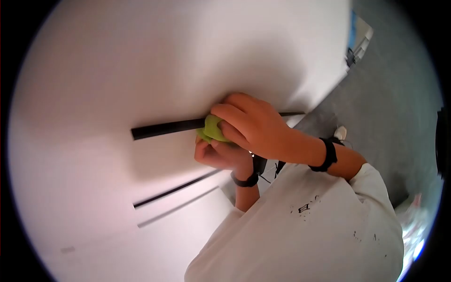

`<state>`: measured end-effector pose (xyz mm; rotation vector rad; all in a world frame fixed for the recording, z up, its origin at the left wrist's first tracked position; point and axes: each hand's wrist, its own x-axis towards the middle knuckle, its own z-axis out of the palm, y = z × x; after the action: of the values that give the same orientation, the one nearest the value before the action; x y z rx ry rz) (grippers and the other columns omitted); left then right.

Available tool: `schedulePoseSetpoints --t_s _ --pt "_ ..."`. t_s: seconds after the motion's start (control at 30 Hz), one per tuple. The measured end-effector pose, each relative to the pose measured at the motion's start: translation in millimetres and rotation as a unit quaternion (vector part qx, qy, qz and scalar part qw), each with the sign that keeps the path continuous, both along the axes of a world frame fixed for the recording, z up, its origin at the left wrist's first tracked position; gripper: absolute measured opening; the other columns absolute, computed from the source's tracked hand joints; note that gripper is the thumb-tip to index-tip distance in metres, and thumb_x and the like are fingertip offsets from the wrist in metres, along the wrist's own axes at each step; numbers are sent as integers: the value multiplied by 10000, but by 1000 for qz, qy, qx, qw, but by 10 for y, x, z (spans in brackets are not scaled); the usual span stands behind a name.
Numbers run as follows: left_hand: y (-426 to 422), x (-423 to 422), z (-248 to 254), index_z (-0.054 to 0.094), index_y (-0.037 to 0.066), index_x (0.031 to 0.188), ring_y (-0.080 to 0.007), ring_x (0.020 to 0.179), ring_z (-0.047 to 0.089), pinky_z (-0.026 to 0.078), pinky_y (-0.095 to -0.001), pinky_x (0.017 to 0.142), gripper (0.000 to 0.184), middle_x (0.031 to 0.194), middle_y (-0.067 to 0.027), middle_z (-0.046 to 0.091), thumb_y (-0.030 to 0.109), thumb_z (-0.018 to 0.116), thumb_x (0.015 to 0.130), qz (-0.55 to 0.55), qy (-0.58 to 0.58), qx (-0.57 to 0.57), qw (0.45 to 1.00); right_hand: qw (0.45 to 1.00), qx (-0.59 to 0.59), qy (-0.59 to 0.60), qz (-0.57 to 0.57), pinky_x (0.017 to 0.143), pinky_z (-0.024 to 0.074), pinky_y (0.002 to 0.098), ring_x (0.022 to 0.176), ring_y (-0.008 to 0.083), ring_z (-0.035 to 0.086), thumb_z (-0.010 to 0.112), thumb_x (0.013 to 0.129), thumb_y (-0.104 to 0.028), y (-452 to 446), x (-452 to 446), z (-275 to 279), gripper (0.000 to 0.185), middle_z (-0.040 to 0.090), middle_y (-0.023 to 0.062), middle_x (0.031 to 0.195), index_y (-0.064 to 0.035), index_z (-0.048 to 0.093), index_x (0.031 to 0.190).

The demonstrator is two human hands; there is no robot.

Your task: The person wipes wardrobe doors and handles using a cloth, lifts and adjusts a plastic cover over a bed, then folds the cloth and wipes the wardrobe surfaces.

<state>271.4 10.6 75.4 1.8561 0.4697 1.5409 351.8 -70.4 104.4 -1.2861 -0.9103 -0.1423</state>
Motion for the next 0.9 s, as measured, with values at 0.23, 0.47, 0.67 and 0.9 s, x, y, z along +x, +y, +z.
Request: schedulePoseSetpoints --t_s 0.23,0.47,0.67,0.9 --pt "-213 -4 79 395 12 1155 -203 1025 482 395 -353 916 266 1161 -136 470 97 472 915 6 -24 -91 996 994 -68 -23 86 555 499 336 632 246 613 671 738 -113 22 232 76 212 622 77 764 -77 601 935" --pt "-335 13 -23 449 -1 1160 -154 980 496 400 -283 894 234 1074 -90 514 40 434 930 55 23 -164 985 986 -87 -23 140 560 514 304 607 233 646 711 763 -123 135 305 -128 189 652 90 748 -76 609 915" --pt "-579 -69 -502 456 0 1228 -169 1082 525 416 -279 921 323 1165 -107 550 9 498 908 16 -85 -308 947 969 -100 -109 197 605 522 304 673 221 664 704 784 -119 181 412 -635 205 668 110 826 -68 623 966" --pt "-1165 69 -783 396 -11 1315 -185 1193 473 387 -293 984 446 1290 -128 491 -67 485 882 29 -155 -363 918 943 -147 -125 270 627 524 318 684 226 658 671 808 -87 -61 609 -983 222 662 109 828 -47 614 1019"
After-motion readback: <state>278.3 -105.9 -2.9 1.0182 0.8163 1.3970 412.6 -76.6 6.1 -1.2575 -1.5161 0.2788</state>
